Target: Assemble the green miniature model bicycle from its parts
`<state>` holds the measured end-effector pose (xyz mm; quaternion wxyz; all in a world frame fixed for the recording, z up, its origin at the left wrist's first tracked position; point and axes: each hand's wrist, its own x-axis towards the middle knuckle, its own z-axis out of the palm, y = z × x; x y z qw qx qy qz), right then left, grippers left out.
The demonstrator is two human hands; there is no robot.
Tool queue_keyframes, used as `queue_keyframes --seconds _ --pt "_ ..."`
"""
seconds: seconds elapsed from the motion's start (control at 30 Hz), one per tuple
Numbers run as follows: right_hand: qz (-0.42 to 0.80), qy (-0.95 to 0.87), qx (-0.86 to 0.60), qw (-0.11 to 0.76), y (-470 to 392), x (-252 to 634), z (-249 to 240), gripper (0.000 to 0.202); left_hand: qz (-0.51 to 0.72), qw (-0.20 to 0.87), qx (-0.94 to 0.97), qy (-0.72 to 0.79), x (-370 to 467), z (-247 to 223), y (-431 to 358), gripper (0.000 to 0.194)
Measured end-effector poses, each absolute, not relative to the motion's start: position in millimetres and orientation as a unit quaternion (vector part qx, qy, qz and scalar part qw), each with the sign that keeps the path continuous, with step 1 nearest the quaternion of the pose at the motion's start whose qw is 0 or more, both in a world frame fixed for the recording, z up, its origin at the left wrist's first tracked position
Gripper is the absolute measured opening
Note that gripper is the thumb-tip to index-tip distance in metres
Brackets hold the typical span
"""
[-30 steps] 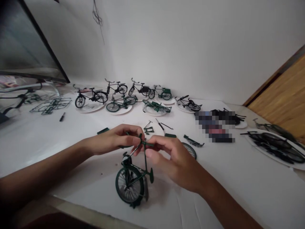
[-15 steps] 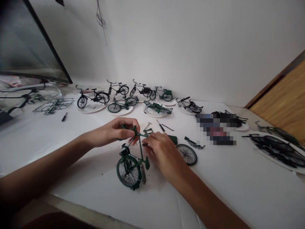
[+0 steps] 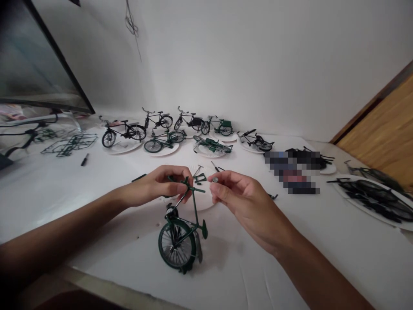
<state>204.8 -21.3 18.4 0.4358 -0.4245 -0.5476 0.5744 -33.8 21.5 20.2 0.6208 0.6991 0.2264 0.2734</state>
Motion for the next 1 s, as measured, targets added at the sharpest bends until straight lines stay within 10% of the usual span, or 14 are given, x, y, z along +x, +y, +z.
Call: queue_keyframes --seconds 0.47,1.0 --pt "0.6 -0.577 -0.426 0.354 -23.0 199.6 25.2 0.024 0.248 0.625 0.708 0.215 -34.5 18.7 19.2 0.015" --pt "0.595 -0.483 -0.435 0.472 -24.6 189.9 6.7 0.024 0.26 0.56 0.735 0.281 -31.3 16.0 14.1 0.027"
